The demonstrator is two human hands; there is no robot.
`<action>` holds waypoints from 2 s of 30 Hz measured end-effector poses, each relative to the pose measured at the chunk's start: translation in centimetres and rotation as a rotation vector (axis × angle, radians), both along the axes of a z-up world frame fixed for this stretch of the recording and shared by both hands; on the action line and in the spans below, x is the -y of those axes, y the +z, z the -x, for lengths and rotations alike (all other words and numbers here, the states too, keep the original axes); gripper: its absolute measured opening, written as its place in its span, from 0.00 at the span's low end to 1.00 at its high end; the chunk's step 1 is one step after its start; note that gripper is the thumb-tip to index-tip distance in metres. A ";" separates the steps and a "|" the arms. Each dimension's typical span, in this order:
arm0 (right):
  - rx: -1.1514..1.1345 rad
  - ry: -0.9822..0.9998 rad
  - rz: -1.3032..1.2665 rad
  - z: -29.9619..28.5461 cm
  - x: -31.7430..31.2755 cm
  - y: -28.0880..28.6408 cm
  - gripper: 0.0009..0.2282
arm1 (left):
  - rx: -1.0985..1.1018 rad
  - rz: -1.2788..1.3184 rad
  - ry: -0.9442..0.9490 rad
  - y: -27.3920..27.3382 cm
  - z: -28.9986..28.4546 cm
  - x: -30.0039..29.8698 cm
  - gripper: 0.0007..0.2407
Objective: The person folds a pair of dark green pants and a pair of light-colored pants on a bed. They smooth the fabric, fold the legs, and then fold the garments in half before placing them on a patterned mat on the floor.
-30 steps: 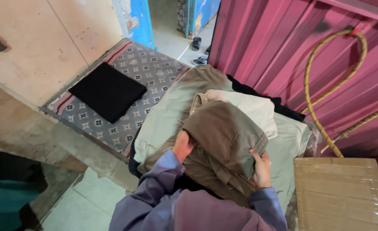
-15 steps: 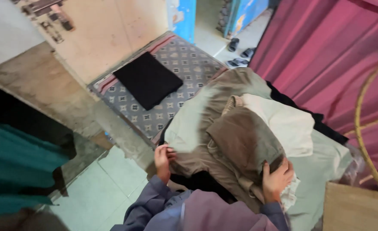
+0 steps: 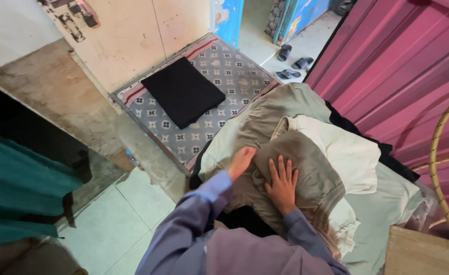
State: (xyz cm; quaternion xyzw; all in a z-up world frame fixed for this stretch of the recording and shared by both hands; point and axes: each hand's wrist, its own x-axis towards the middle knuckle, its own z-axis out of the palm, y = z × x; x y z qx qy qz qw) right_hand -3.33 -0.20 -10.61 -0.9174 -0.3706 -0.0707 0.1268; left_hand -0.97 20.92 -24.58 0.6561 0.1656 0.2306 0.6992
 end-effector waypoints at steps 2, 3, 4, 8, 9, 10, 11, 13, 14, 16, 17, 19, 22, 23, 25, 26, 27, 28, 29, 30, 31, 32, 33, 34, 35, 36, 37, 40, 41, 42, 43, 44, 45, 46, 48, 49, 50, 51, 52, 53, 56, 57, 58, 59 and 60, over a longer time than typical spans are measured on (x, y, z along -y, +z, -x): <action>-0.011 0.036 -0.074 -0.1 0.5 -1.2 0.42 | -0.339 -0.298 -0.086 0.8 -3.7 -0.5 0.22; -0.010 0.029 -0.071 0.1 0.4 -1.4 0.42 | -0.336 -0.296 -0.093 2.2 -4.5 -0.5 0.22; -0.009 0.032 -0.065 0.2 0.3 -1.6 0.41 | -0.370 -0.334 -0.263 3.6 -5.4 -0.5 0.24; 0.127 0.023 -0.093 0.2 0.4 -4.0 0.37 | -0.185 -0.563 -0.465 8.3 -7.4 1.4 0.27; 0.138 0.021 -0.095 0.1 0.5 -4.1 0.37 | -0.175 -0.568 -0.465 7.7 -7.8 1.8 0.27; 0.135 0.034 -0.156 0.1 0.7 -4.3 0.37 | -0.190 -0.605 -0.433 7.1 -8.2 2.3 0.27; 0.126 0.052 -0.220 0.3 0.6 -4.7 0.37 | -0.212 -0.642 -0.397 6.2 -8.3 2.4 0.27; 0.045 0.062 -0.117 0.4 0.4 -3.1 0.39 | -0.142 -0.570 -0.468 4.7 -7.9 0.7 0.26; -0.041 0.068 -0.010 0.7 0.5 -2.3 0.40 | -0.074 -0.491 -0.541 3.8 -7.4 0.0 0.24; -0.032 0.066 -0.006 0.5 0.7 -2.1 0.40 | -0.065 -0.536 -0.349 6.8 -5.0 -1.3 0.22; -0.038 0.051 -0.002 0.6 0.6 -2.0 0.40 | -0.066 -0.574 -0.172 8.3 -3.6 -2.2 0.20; -0.038 0.065 -0.048 0.7 0.4 -1.3 0.40 | 0.062 -0.693 0.065 5.7 -3.3 -8.6 0.11; -0.035 0.068 -0.163 0.4 0.0 -1.7 0.37 | -0.066 -0.723 0.644 7.2 0.4 -17.2 0.07; -0.023 0.059 -0.229 0.0 -0.2 -1.9 0.35 | -0.319 -0.607 0.981 8.8 1.8 -19.9 0.11; -0.078 0.133 -0.407 -0.5 -3.0 -1.2 0.30 | -0.398 -0.618 1.168 6.1 2.7 -25.8 0.16; -0.137 0.203 -0.579 -0.8 -4.3 -0.8 0.26 | -0.482 -0.620 1.350 4.7 3.2 -28.7 0.21; -0.138 0.214 -0.579 -1.7 -6.9 -1.7 0.26 | -0.483 -0.617 1.361 4.6 3.3 -29.9 0.21; -0.407 0.247 -0.700 -2.6 -9.6 -2.7 0.24 | -0.572 -0.417 1.230 4.5 3.5 -31.1 0.24; -0.683 0.276 -0.812 -3.3 -12.2 -3.7 0.21 | -0.651 -0.217 1.094 4.4 3.7 -32.2 0.28; -0.687 0.287 -0.808 -5.1 -15.6 -6.2 0.21 | -0.652 -0.213 1.105 5.1 3.7 -32.0 0.28; -1.125 0.171 -0.850 -6.8 -19.1 -8.7 0.22 | -0.614 -0.108 0.995 5.9 3.7 -31.9 0.26; -1.563 0.039 -0.861 -8.4 -22.7 -11.2 0.23 | -0.573 -0.007 0.883 6.7 3.7 -31.7 0.25; -1.563 0.050 -0.862 -8.8 -25.5 -10.9 0.23 | -0.567 -0.010 0.890 6.8 3.7 -31.5 0.25; -1.781 0.011 -0.862 -9.2 -28.2 -10.5 0.24 | -0.321 0.228 0.831 6.9 3.7 -31.3 0.21; -1.998 -0.033 -0.849 -9.6 -30.9 -10.1 0.24 | -0.071 0.459 0.757 6.9 3.7 -30.9 0.18; -1.997 -0.021 -0.844 -9.2 -32.3 -9.0 0.24 | -0.063 0.456 0.763 5.4 3.4 -30.4 0.18; -2.104 -0.206 -0.874 -8.9 -34.1 -7.7 0.28 | -0.129 0.526 0.770 4.2 3.1 -30.3 0.16; -2.250 -0.290 -0.979 -8.9 -37.3 -6.7 0.30 | -0.106 0.529 0.806 2.5 3.5 -26.6 0.16; -2.295 -0.199 -1.069 -8.6 -37.7 -7.1 0.30 | -0.033 0.465 0.829 1.9 4.4 -24.5 0.18; -2.301 -0.200 -1.063 -9.4 -38.2 -9.6 0.30 | -0.036 0.464 0.835 2.0 5.2 -23.9 0.18; -2.198 -0.098 -1.194 -10.0 -38.5 -12.2 0.27 | -0.093 0.507 0.752 2.1 6.2 -23.1 0.18; -2.087 0.006 -1.316 -10.6 -38.8 -14.9 0.26 | -0.149 0.548 0.667 2.2 7.2 -22.3 0.18; -2.091 0.003 -1.319 -10.2 -38.1 -13.5 0.26 | -0.153 0.545 0.668 3.5 7.5 -23.7 0.18; -2.015 -0.067 -1.295 -9.9 -37.4 -12.2 0.26 | -0.396 0.043 0.960 4.8 7.9 -25.0 0.20; -1.941 -0.130 -1.264 -9.5 -36.3 -10.0 0.27 | -0.622 -0.493 1.207 6.3 7.5 -29.1 0.22; -1.934 -0.180 -1.242 -9.4 -36.2 -9.1 0.28 | -0.673 -0.677 1.218 6.4 6.9 -32.1 0.24; -1.926 -0.230 -1.219 -9.2 -36.1 -8.3 0.29 | -0.721 -0.863 1.222 6.6 6.2 -35.2 0.26; -1.927 -0.223 -1.227 -9.3 -36.2 -9.3 0.29 | -0.714 -0.870 1.223 6.8 6.0 -37.1 0.26; -1.881 -0.140 -1.278 -9.5 -36.3 -10.3 0.30 | -0.867 -0.784 0.977 7.0 5.9 -39.1 0.23; -1.830 -0.051 -1.328 -10.0 -36.7 -11.1 0.31 | -1.000 -0.689 0.731 7.5 5.3 -41.1 0.21; -1.764 -0.141 -1.232 -11.6 -37.1 -12.8 0.32 | -1.044 -0.514 0.434 10.2 5.1 -43.1 0.24; -1.767 -0.142 -1.235 -12.1 -37.1 -11.7 0.32 | -1.047 -0.517 0.433 10.9 5.3 -43.5 0.24; -1.713 -0.069 -1.197 -12.7 -37.1 -10.6 0.33 | -0.916 -0.563 0.382 11.5 5.4 -43.9 0.23; -1.657 -0.003 -1.156 -13.3 -36.6 -9.7 0.34 | -0.785 -0.602 0.329 11.8 5.6 -43.8 0.22; -1.660 -0.010 -1.155 -14.7 -36.6 -9.0 0.34 | -0.790 -0.601 0.325 9.9 6.7 -43.9 0.22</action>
